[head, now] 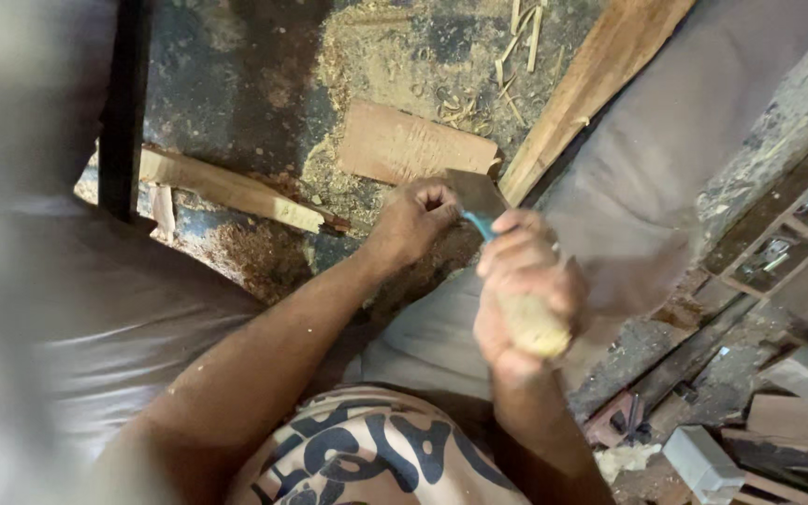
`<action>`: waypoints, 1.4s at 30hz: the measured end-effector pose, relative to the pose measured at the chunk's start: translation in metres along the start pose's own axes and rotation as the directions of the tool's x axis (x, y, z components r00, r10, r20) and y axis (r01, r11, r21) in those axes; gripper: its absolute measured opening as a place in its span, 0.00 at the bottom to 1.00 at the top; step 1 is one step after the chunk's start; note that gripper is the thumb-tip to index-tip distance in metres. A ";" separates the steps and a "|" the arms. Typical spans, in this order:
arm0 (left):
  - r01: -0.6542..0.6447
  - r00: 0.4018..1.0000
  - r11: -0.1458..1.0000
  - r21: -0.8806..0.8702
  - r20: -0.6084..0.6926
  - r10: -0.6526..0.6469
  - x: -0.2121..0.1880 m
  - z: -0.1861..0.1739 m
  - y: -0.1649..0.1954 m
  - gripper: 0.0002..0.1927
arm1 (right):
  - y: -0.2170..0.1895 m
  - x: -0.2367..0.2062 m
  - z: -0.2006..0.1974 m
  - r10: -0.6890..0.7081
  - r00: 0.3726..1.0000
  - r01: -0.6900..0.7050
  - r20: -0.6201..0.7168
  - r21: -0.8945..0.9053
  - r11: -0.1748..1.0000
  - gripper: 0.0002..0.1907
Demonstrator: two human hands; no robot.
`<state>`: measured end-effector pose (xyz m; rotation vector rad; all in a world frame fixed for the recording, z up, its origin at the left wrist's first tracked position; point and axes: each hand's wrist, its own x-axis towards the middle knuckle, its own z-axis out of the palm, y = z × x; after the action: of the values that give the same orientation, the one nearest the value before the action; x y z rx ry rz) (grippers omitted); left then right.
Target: The person sits on the floor of a woodworking workshop and carves small wooden pieces with a chisel, holding each piece against their lap and shaving off thin slivers. They set finished sticks aside and continue shaping additional pieces.
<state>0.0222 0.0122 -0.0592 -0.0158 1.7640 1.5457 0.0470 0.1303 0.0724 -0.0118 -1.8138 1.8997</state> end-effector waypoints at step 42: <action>-0.238 0.966 0.910 -0.340 0.012 0.257 -0.039 -0.045 0.142 0.13 | 0.039 -0.020 -0.245 -0.001 0.895 -0.413 -0.446 -0.831 0.372 0.09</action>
<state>-0.0424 -0.0068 0.0798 0.0861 1.4816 1.9993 0.1354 0.3527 0.0026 -0.9869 -2.3834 0.6327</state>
